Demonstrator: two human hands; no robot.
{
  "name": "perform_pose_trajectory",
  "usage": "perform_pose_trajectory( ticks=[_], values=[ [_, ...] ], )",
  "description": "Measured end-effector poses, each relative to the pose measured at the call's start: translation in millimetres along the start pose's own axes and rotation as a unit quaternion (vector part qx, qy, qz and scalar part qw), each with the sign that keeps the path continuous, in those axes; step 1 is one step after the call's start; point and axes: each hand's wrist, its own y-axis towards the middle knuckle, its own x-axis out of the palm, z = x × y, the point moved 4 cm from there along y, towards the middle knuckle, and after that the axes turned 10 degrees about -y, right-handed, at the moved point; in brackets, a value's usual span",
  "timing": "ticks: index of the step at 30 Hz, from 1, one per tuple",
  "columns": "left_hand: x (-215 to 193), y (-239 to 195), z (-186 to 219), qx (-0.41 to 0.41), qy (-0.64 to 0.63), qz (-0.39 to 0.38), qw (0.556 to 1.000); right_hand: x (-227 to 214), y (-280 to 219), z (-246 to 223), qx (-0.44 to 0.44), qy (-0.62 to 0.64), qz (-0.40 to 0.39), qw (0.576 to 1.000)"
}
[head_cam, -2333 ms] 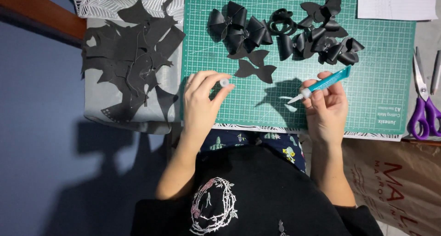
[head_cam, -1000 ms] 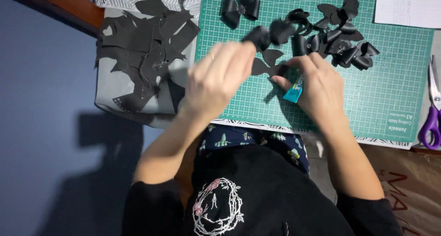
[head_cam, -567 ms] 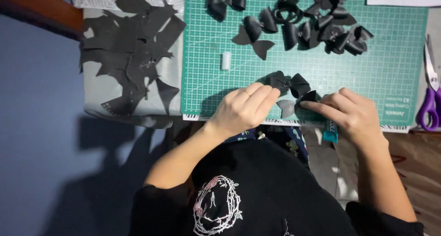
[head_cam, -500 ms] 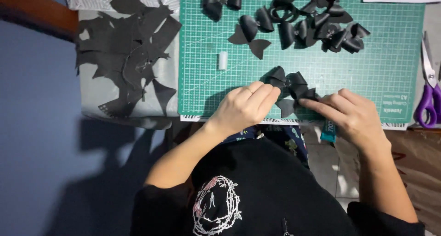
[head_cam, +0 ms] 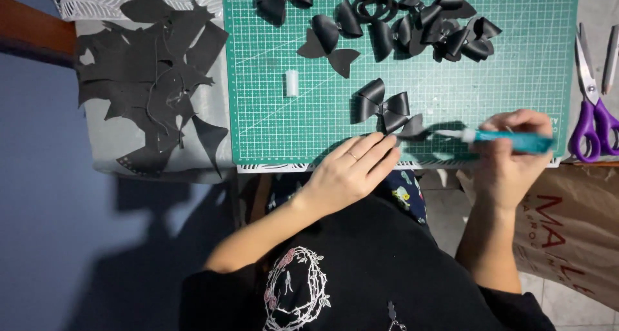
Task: The person sits at a craft table assembling black foam bow shapes. They apply glue from a tube to a foam piece, fold and press the pieces into bow forms, then place a blue rectangular template over a flat foam cutout and trace around it with a marker to mark the next piece.
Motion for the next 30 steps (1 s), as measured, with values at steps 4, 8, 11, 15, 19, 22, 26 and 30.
perform_pose_trajectory(
  ticks=[4, 8, 11, 15, 19, 22, 26, 30],
  values=[
    [-2.0, -7.2, -9.9, -0.009, 0.004, 0.003, 1.0, 18.9, 4.9, -16.7, -0.005, -0.021, 0.008, 1.0],
    [-21.0, -11.1, -10.8, -0.018, -0.009, -0.011, 1.0, 53.5, 17.8, -65.0, -0.242, -0.186, -0.074, 0.949],
    [-26.6, -15.0, -12.3, -0.024, -0.02, -0.02, 0.999, 91.0, 22.7, -106.7, -0.248, -0.379, -0.154, 0.878],
    [-29.1, -16.2, -16.0, -0.025, -0.038, -0.027, 0.999, 105.8, 31.0, -108.7, -0.273, -0.471, -0.201, 0.814],
    [-25.8, -17.6, -18.2, -0.024, -0.052, -0.019, 0.998, 103.7, 39.7, -111.8, -0.273, -0.486, -0.232, 0.797],
    [-22.2, -20.7, -21.2, -0.026, -0.059, -0.012, 0.998, 90.1, 41.6, -101.7, -0.262, -0.442, -0.216, 0.83],
    [-12.3, -28.5, -24.2, -0.027, -0.047, -0.007, 0.998, 62.0, 32.1, -82.3, -0.193, -0.31, -0.139, 0.92],
    [4.9, -44.1, -23.4, -0.015, 0.006, 0.011, 1.0, 37.9, 18.9, -42.7, -0.108, -0.031, -0.081, 0.99]
  ],
)
